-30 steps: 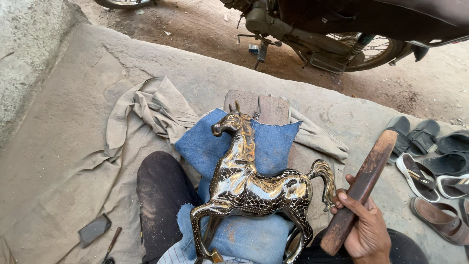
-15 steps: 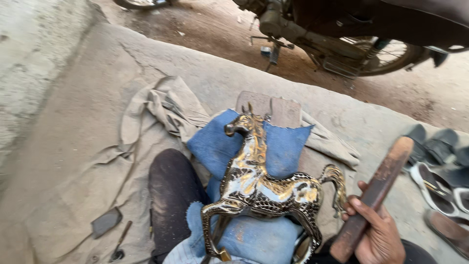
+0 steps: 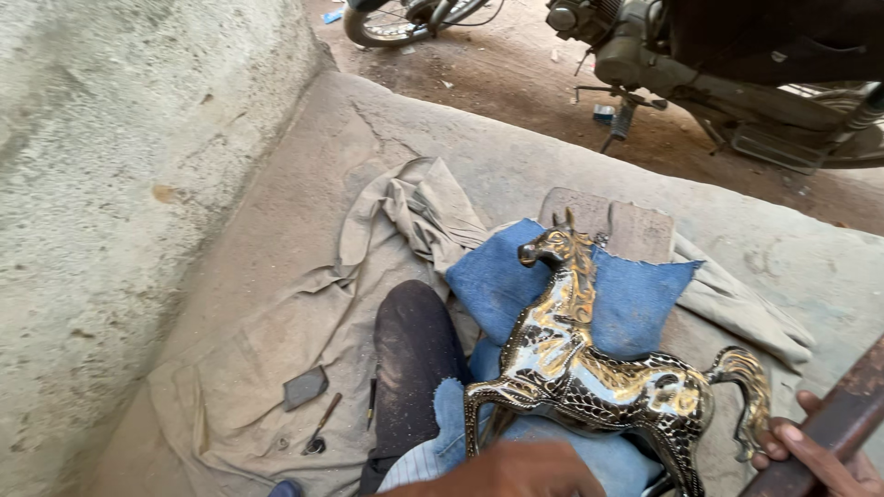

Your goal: The person sits on the ground with a brass horse figurine resting on a cloth cushion and engraves/chisels decorative patterns into its body, holding a small chisel against the surface in one hand and striking it with a wooden mallet in the other, repositioning the chisel along the figure as they work.

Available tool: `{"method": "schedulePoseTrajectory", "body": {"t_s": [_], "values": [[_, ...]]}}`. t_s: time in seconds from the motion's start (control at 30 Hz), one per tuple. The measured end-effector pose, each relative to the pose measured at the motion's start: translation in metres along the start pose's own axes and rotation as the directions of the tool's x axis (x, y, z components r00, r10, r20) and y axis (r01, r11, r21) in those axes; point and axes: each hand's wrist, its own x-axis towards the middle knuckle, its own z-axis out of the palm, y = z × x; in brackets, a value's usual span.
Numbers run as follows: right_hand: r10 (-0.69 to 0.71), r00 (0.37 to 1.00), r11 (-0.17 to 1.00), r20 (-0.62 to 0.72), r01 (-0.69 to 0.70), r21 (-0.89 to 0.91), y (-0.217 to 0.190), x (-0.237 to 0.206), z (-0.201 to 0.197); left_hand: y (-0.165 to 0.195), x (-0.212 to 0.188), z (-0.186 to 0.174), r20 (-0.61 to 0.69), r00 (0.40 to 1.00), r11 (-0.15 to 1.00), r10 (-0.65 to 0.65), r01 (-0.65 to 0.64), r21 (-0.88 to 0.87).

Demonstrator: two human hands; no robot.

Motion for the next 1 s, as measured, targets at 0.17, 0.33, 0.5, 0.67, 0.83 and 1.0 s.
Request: {"method": "schedulePoseTrajectory", "body": {"t_s": [0.17,0.33,0.5,0.67,0.83,1.0], "values": [[0.027,0.96,0.981,0.279,-0.079,0.179,0.009,0.018,0.0,-0.038,-0.014,-0.055,-0.529,0.835,0.765,0.151,0.24,0.597],[-0.028,0.987,0.993,0.158,0.009,0.116,0.007,0.016,0.015,-0.102,-0.057,-0.102,-0.707,0.638,0.594,-0.306,0.708,0.382],[0.03,0.983,0.997,0.183,-0.043,0.066,-0.001,0.01,0.023,-0.14,-0.103,-0.084,-0.43,0.863,0.52,-0.266,0.504,0.69],[-0.106,0.942,0.97,0.319,0.026,0.243,-0.002,0.018,0.03,-0.157,-0.096,-0.117,-0.446,0.88,0.498,-0.161,0.463,0.733],[-0.107,0.935,0.96,0.338,0.009,0.279,0.007,0.027,0.027,-0.145,-0.05,-0.155,-0.685,0.729,0.572,-0.012,0.567,0.593],[-0.024,0.967,0.983,0.252,-0.023,0.183,0.028,0.034,0.017,-0.082,-0.01,-0.132,-0.596,0.772,0.806,-0.223,0.49,0.333]]}}
